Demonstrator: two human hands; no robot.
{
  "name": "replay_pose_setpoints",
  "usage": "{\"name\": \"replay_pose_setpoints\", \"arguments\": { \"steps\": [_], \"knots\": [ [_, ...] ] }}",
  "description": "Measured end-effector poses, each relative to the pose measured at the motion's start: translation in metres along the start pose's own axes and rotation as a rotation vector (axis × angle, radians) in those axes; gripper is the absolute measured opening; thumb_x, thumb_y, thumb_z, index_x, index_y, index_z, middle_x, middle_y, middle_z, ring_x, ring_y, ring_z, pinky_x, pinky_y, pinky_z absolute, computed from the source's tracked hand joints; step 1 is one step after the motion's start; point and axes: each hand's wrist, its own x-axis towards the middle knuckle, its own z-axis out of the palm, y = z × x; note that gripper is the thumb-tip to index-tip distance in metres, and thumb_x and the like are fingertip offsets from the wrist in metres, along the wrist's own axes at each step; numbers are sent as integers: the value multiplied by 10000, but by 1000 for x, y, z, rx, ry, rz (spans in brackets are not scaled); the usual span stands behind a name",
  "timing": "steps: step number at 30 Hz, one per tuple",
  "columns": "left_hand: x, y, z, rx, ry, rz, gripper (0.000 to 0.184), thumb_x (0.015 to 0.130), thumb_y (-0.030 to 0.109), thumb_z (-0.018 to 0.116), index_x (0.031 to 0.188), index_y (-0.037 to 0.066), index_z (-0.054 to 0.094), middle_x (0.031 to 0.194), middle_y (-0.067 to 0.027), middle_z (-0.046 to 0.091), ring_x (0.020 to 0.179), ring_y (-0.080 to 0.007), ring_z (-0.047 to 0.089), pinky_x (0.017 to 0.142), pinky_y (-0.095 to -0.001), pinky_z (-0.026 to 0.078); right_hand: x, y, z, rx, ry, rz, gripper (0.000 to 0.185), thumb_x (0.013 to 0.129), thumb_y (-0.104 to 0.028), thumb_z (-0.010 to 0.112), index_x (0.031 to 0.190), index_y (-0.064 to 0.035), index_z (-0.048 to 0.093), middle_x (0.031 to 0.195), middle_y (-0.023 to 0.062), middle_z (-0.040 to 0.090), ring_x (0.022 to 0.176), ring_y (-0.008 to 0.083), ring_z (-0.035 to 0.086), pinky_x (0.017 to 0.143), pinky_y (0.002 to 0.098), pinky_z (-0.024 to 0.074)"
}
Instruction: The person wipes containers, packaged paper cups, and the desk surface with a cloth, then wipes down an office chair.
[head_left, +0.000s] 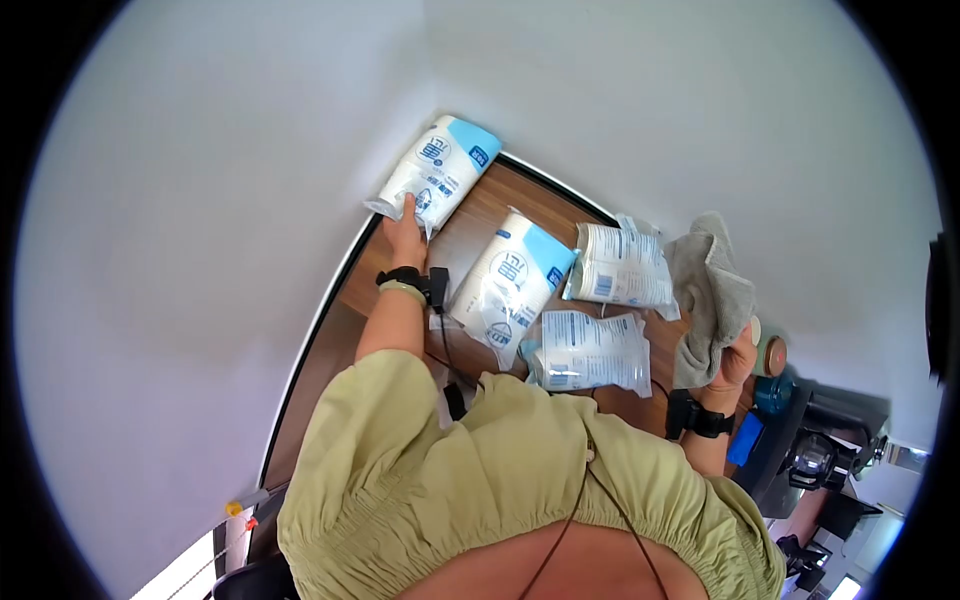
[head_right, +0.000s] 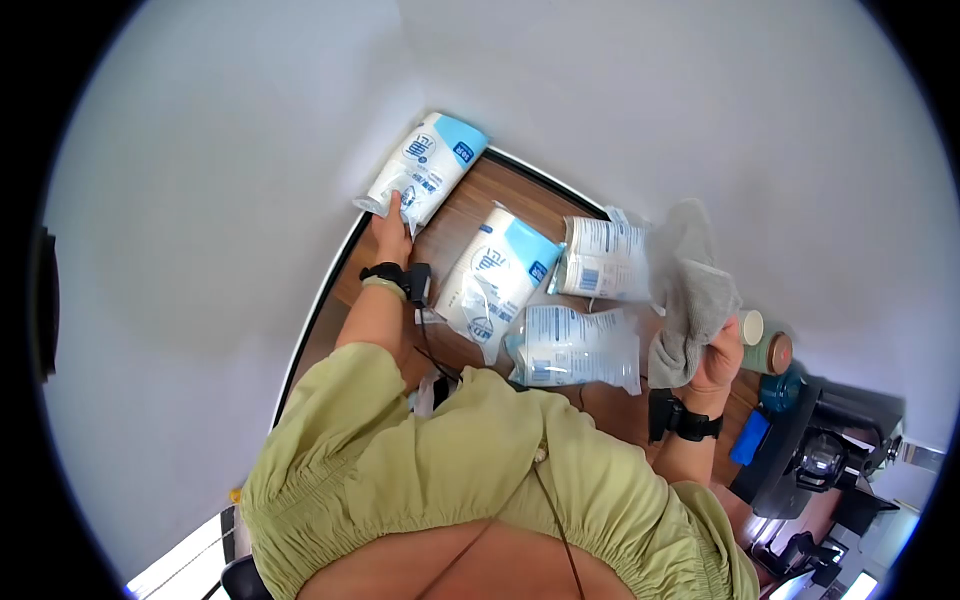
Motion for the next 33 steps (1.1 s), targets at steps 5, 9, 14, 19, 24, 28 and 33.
{"name": "replay_pose_setpoints", "arguments": {
  "steps": [5,9,14,19,24,28,33],
  "knots": [
    [-42,42,-23,611,8,61,606,820,200,773,1257,-93,473,1247,-197,578,1103,-247,587,895,-343,492,-20,0,11,63,165,-52,509,831,13,545,1330,74,465,1281,197,584,1128,310,599,972,416,485],
    [-123,61,-43,1039,-323,-36,826,712,394,849,1235,-132,486,1199,-228,600,1030,-259,618,850,-360,508,-24,5,1,163,59,-4,539,838,12,515,1367,61,430,1334,221,540,1228,341,540,1036,455,448],
    [-152,19,-55,1296,-608,-148,803,645,351,885,1187,-135,547,1056,-199,669,909,-241,656,786,-341,531,-24,11,2,181,60,71,565,839,19,496,1393,58,393,1367,228,506,1248,361,521,1058,476,430],
    [-139,0,-42,1165,-706,-375,722,573,327,892,1080,-105,615,984,-204,691,827,-286,673,741,-363,532,-29,12,0,144,112,39,580,844,18,487,1411,53,366,1386,220,488,1257,360,511,1069,481,418],
    [-157,34,-19,1207,-618,-211,685,583,307,856,1088,-83,606,1017,-207,680,866,-278,663,773,-349,528,-42,7,0,145,211,2,594,843,20,477,1421,58,345,1400,220,474,1269,354,499,1070,471,420],
    [-113,85,-21,1217,-638,-107,661,635,247,841,1147,-73,573,1067,-191,658,928,-256,649,829,-336,512,-50,3,-5,187,171,-42,572,849,15,476,1409,61,369,1388,212,491,1249,339,518,1050,440,438],
    [-26,130,6,906,-534,-145,527,725,173,799,1136,-67,574,1034,-165,659,904,-229,656,791,-344,526,-47,6,-9,172,164,-51,530,868,2,491,1392,37,419,1344,184,541,1195,305,558,1015,401,460]
  ]
}}
